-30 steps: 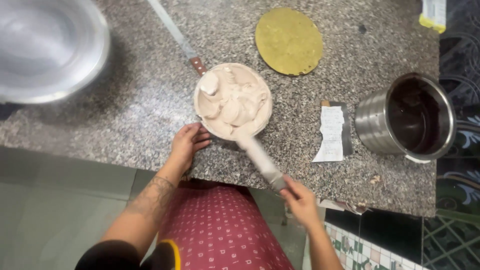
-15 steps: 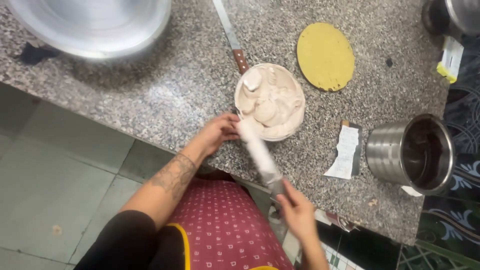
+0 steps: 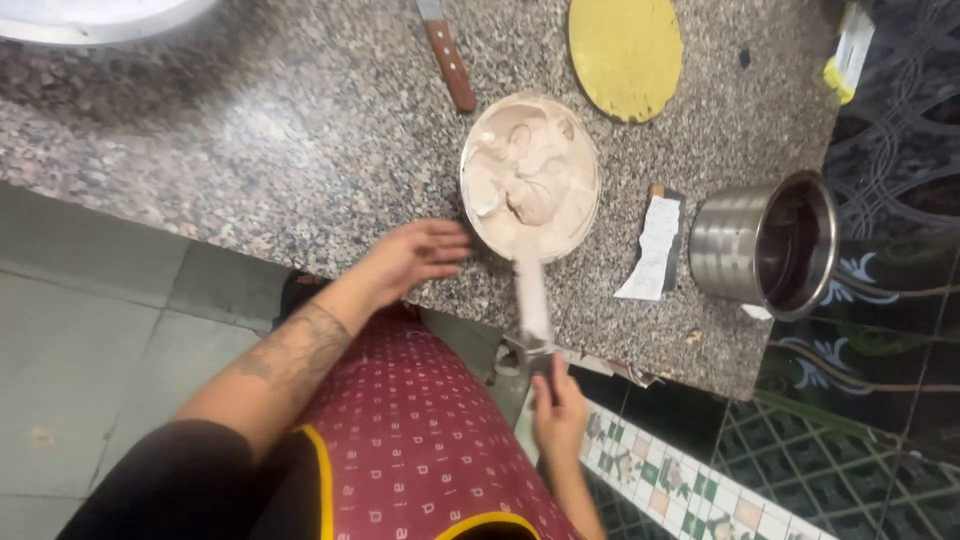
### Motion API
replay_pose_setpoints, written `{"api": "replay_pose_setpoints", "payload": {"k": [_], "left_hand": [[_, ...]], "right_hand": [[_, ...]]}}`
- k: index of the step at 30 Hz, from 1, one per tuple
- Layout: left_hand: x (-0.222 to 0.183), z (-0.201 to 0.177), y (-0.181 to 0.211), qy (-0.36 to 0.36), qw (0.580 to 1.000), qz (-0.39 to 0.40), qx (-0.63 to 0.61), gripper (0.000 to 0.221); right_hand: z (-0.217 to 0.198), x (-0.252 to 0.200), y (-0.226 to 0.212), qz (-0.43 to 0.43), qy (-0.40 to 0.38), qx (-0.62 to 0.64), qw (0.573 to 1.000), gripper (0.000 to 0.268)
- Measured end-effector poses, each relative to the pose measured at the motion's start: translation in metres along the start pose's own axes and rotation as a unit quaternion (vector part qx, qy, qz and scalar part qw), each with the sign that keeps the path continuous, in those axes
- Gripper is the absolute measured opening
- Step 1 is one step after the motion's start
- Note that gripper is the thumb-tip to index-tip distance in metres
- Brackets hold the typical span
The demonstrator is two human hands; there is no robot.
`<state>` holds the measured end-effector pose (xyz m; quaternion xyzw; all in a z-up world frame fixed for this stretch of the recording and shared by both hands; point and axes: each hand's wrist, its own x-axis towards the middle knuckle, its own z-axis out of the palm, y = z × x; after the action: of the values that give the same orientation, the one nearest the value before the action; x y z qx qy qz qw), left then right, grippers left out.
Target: The person pours chocolate from a saucepan into a small metal container, then adds white cream from a large tub into a bowl of light-colored cream and mixes them together with a spatula, stirring the contents of the bowl repeatedly.
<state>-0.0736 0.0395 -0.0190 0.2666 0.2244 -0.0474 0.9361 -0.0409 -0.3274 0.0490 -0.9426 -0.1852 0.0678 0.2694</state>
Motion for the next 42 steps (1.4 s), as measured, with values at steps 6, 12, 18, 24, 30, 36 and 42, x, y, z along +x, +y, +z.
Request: {"api": "replay_pose_setpoints", "payload": {"k": [6, 12, 18, 24, 30, 36, 42], "left_hand": [[-0.008, -0.018, 0.028, 0.075, 0.995, 0.056, -0.045, 0.039], [-0.002, -0.002, 0.028, 0.152, 0.987, 0.044, 0.021, 0.031], [-0.003, -0.013, 0.018, 0.148, 0.986, 0.08, -0.007, 0.03], [0.002, -0.017, 0.009, 0.123, 0.987, 0.103, 0.01, 0.032], [0.006, -0.03, 0.009, 0.082, 0.991, 0.109, -0.01, 0.033], [0.006, -0.035, 0.005, 0.071, 0.99, 0.109, -0.054, 0.032], [0.003, -0.027, 0.011, 0.071, 0.993, 0.094, -0.017, 0.035]], "right_hand": [[0.007, 0.003, -0.019, 0.118, -0.053, 0.186, 0.974, 0.052], [-0.026, 0.044, -0.07, -0.13, 0.074, -0.025, 0.988, 0.039], [-0.1, 0.028, -0.056, -0.192, -0.072, -0.256, 0.944, 0.065], [-0.189, 0.085, -0.131, -0.146, -0.122, -0.301, 0.935, 0.053], [-0.183, 0.142, -0.101, 0.004, -0.239, -0.292, 0.926, 0.042], [-0.232, 0.136, -0.149, 0.13, -0.233, 0.007, 0.964, 0.045], [-0.43, 0.168, 0.145, 0.075, -0.088, 0.004, 0.993, 0.039]]}}
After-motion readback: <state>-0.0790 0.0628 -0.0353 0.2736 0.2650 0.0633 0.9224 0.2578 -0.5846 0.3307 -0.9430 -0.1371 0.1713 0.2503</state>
